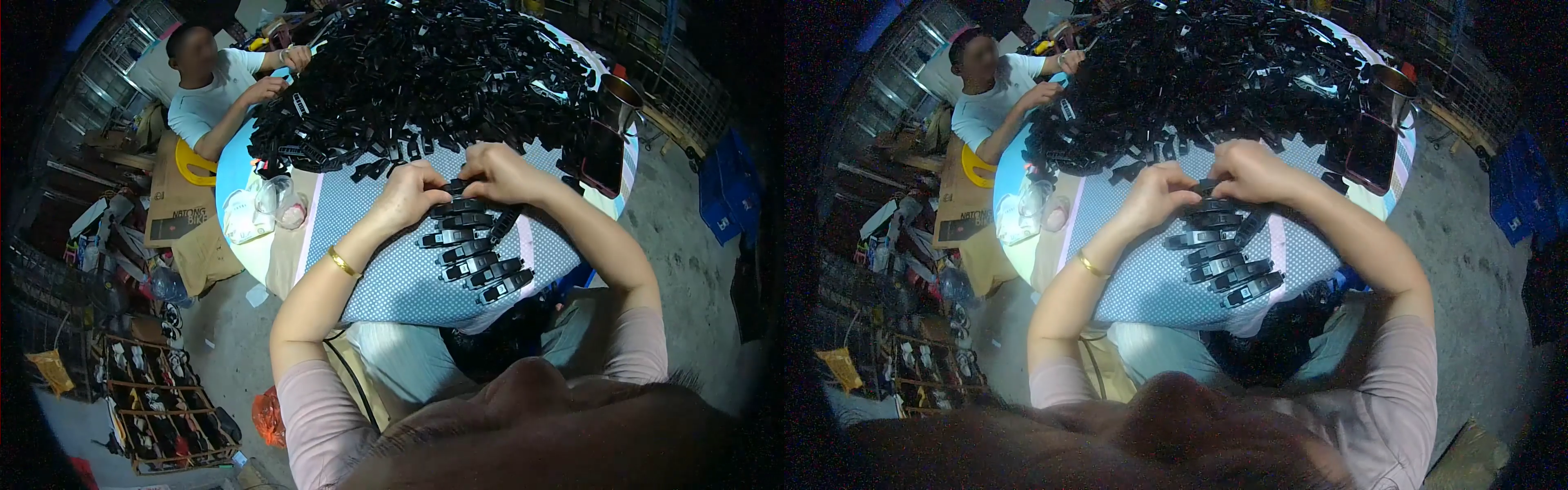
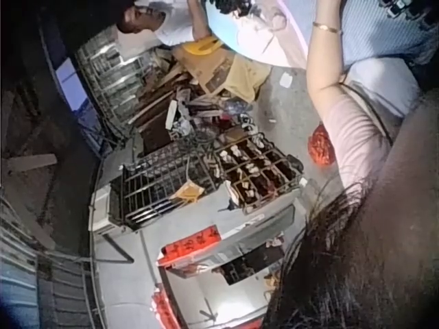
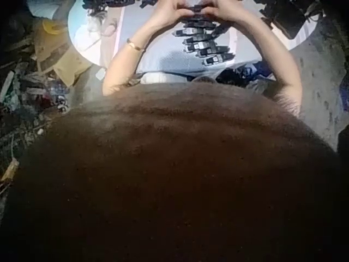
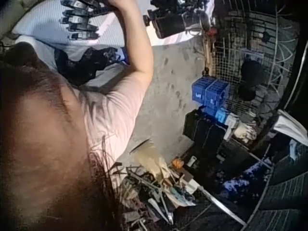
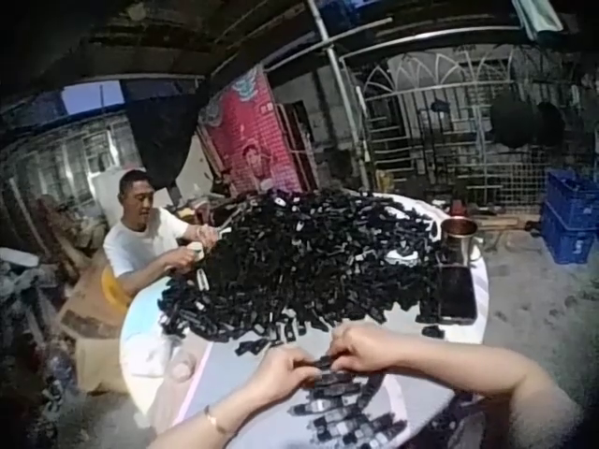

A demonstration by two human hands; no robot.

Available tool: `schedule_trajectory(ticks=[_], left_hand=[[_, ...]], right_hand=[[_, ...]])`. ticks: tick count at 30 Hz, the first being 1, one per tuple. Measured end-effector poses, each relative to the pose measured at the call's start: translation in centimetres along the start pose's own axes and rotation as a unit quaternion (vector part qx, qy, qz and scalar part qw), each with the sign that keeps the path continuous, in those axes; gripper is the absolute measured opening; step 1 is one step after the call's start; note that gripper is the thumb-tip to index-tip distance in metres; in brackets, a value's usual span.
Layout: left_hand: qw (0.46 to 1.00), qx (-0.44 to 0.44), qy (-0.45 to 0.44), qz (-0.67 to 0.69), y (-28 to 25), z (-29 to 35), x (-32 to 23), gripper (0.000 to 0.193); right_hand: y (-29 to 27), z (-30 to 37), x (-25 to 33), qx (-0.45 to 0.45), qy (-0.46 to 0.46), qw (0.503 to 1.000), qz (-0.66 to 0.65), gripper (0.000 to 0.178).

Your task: Sorting a large pile of black plastic components into organized rows on a table.

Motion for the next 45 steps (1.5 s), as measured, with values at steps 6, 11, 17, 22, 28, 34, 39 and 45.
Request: schedule_trajectory(ticks=[6, 11, 17, 22, 28, 34, 39, 45], left_hand=[[0.99, 0.099, -0.044, 0.084, 0.5, -0.6, 0.3, 0.021], [0.983, -0.126, 0.088, -0.1, -2.4, -2.3, 1.3, 0.025], [0.896, -0.325, -0.009, -0.303, -3.7, -4.1, 8.7, 0.048], [0.959, -0.226, 0.006, -0.168, -2.4, -4.4, 6.9, 0.041], [0.957, -0.238, -0.026, -0.166, -2.0, -3.2, 5.6, 0.031], [0.899, -0.364, -0.047, -0.24, -4.8, -2.0, 4.7, 0.023], [0.939, -0.332, -0.08, 0.042, -5.5, -2.5, 7.8, 0.02], [0.939, -0.267, -0.098, 0.192, -4.9, -2.4, 6.9, 0.021]], right_hand=[[-0.7, 0.1, 0.8, -0.025, -0.027, 0.998, 0.044, 0.024], [-4.0, 1.2, -0.2, -0.085, -0.006, 0.993, 0.085, 0.021], [-2.3, 0.7, -1.7, 0.041, 0.066, 0.988, 0.133, 0.028], [-2.0, 1.0, -1.3, 0.013, 0.053, 0.99, 0.133, 0.027], [-1.5, 0.2, -0.7, -0.043, 0.026, 0.998, 0.045, 0.026], [-0.7, 0.4, -0.5, 0.002, 0.027, 0.998, 0.059, 0.027], [-1.1, 0.4, -0.5, 0.012, 0.035, 0.997, 0.063, 0.029], [-1.1, 0.4, -0.9, -0.012, 0.02, 0.998, 0.055, 0.028]])
Point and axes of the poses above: each hand's wrist, its own z-axis away from the middle knuckle, its own y-axis out of the palm, x = y × z, the point moved 4 cm from there along -z, towards the middle knuckle, and after that the axes turned 7 degrees about -y, right-handed, at the moved point
